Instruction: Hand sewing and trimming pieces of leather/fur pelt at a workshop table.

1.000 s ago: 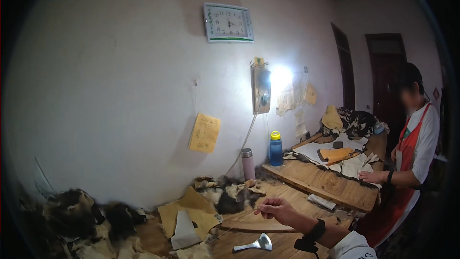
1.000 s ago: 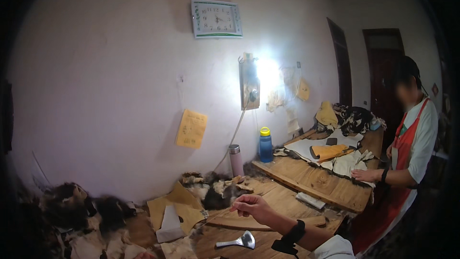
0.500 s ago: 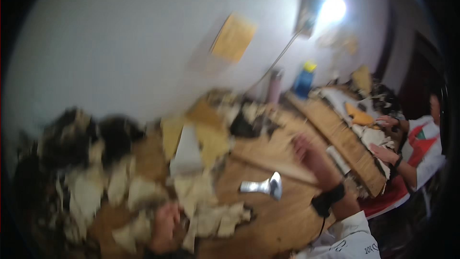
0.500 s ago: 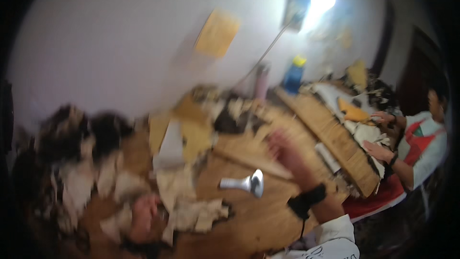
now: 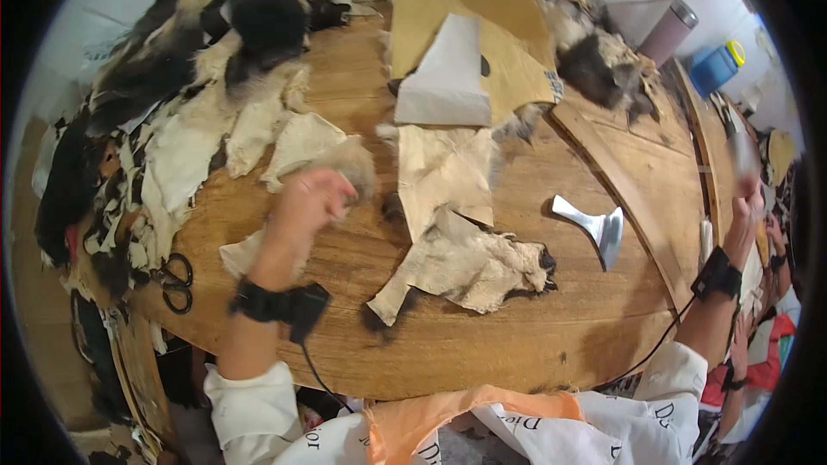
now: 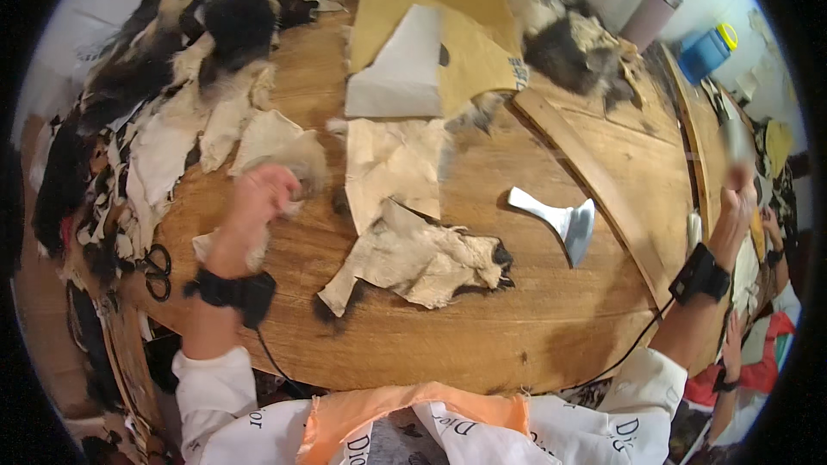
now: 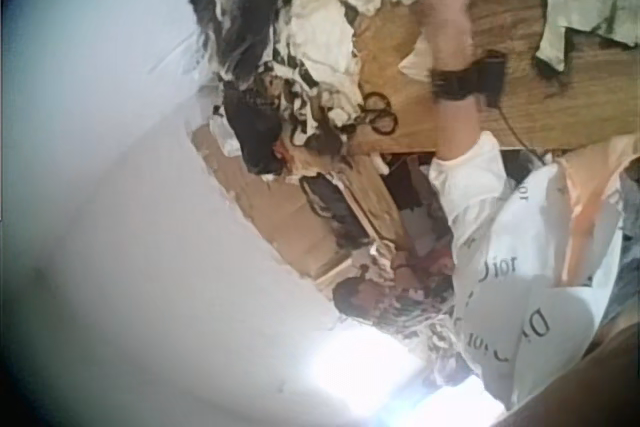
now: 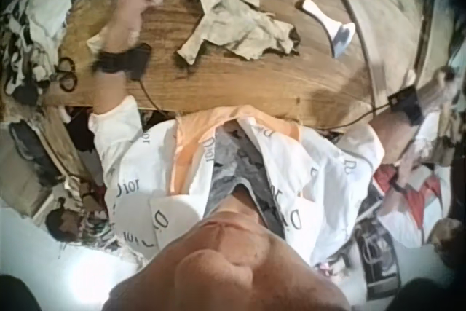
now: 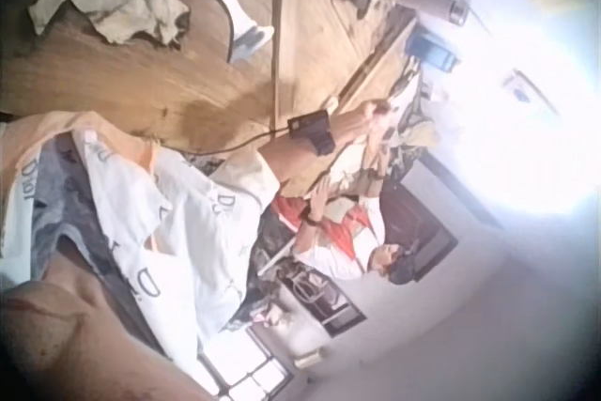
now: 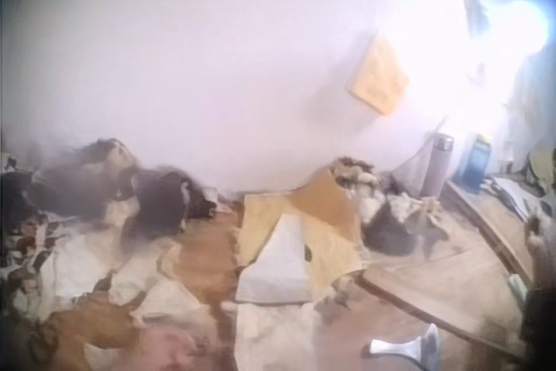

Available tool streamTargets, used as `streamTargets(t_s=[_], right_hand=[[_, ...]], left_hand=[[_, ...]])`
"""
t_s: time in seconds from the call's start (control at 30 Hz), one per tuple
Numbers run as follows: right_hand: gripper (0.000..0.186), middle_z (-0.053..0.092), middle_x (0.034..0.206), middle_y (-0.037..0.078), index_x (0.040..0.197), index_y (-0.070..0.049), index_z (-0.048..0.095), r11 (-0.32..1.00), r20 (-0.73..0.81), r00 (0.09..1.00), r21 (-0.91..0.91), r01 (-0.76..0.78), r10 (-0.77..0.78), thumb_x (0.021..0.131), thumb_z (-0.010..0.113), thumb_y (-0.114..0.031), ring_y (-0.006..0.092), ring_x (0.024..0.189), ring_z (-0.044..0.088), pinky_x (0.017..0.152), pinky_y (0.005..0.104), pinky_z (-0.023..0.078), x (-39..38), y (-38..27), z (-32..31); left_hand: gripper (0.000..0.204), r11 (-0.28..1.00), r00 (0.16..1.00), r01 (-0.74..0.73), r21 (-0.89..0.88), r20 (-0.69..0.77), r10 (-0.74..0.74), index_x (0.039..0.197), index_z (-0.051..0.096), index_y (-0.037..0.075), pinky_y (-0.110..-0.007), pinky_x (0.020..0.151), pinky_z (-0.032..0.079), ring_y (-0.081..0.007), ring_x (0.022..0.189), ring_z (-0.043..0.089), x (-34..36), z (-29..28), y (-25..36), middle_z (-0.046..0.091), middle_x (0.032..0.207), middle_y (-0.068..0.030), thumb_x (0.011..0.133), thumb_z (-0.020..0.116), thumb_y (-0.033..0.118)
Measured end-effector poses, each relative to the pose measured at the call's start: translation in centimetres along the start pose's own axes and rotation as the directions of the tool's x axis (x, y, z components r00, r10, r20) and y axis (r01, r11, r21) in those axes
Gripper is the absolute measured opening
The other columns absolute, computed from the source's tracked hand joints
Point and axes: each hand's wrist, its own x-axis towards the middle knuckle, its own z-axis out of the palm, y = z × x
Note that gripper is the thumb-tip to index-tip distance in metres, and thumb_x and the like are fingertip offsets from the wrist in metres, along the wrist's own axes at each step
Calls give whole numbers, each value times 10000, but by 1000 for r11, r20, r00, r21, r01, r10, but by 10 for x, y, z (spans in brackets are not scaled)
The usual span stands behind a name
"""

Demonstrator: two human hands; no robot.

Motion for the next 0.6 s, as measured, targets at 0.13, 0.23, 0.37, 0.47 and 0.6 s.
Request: streamTargets(t_s=[0.13,0.23,0.37,0.47,0.6], right_hand=[[264,485,800,19,1162,65,510,969,228,966,-235,-71,126,913,483,-16,98,722,466,683,188,421,-70,33,124],[309,518,812,-8,1185,30,521,727,217,947,-686,-25,237,892,540,-67,56,709,479,652,177,414,-143,95,212],[209,523,788,-27,1088,-29,562,606,397,798,-794,51,453,890,550,-97,38,629,468,568,184,405,-208,144,246],[163,572,739,19,1009,-34,596,504,466,710,-845,180,527,849,584,-64,78,650,542,586,240,455,-253,178,266],[135,606,765,101,934,-15,598,440,668,514,-742,505,538,800,601,-32,190,668,597,593,294,469,-293,203,285]], left_hand=[[373,535,603,-299,790,-278,748,1154,529,-5,-358,892,418,-255,1003,568,70,-86,47,595,1110,-154,883,549,250],[359,119,321,18,993,-118,940,1128,556,2,-391,982,353,-314,1128,509,84,-84,72,555,1200,-171,851,589,227],[228,253,656,-416,873,96,749,998,650,82,-344,861,421,-255,973,557,44,-5,43,607,1023,-104,779,635,140],[135,475,759,-600,644,270,592,887,673,50,-312,703,460,-206,794,590,4,52,30,616,846,-79,757,655,82],[133,763,929,-371,530,204,309,860,654,-3,-290,619,459,-195,651,575,-3,83,14,600,771,-93,755,667,78]])
